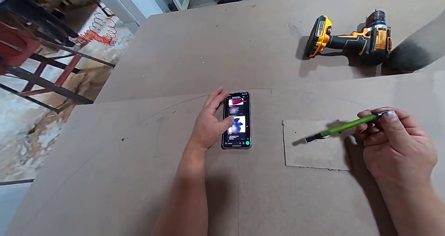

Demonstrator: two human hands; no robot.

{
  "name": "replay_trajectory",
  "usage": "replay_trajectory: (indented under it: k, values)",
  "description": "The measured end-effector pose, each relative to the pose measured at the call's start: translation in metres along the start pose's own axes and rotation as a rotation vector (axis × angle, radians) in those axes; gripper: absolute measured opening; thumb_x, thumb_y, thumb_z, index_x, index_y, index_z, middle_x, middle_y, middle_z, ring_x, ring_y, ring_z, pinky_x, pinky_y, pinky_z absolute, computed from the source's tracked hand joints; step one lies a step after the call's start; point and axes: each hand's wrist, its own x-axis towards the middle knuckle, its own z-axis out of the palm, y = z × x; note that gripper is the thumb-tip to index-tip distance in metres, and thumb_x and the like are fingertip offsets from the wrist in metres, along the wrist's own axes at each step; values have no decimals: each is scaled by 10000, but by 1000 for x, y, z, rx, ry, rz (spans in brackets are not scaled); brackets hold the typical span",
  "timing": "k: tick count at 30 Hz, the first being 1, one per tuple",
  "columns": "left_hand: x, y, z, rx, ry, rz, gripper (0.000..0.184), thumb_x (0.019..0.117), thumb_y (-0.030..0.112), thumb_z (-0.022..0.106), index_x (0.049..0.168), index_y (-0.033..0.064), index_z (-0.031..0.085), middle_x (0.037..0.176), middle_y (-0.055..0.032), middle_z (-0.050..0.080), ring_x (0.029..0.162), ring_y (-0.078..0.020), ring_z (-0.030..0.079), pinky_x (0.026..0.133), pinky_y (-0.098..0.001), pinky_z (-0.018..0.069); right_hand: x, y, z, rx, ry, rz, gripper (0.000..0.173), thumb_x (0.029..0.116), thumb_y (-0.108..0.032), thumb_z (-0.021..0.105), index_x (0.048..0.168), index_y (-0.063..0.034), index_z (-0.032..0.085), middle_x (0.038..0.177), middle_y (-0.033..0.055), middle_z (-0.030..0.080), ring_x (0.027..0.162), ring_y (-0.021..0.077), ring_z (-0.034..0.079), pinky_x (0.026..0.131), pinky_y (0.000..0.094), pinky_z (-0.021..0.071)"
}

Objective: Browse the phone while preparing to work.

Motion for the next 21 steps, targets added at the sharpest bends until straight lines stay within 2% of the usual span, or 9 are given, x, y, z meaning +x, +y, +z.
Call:
replay_trajectory:
  k: [6, 21]
  values:
    - [1, -1, -1, -11, 4, 10, 642, 854, 261, 707, 1475, 186, 563, 1655, -8, 337, 1492, -162, 372, 1183, -426, 425, 0, -1, 1, 4, 23, 19, 211, 1099, -200, 449, 1077, -149, 653, 970, -14, 717, 795, 78, 692, 727, 237, 609]
    - [-1, 2, 2, 32, -11, -28, 715, 804, 180, 751, 1488, 225, 551, 1675, 15, 289, 1492, -148, 366, 1159, -422, 450, 0, 0, -1, 4, -6, 11, 217, 1089, -204, 445, 1065, -153, 654, 956, -14, 706, 798, 81, 690, 726, 237, 605]
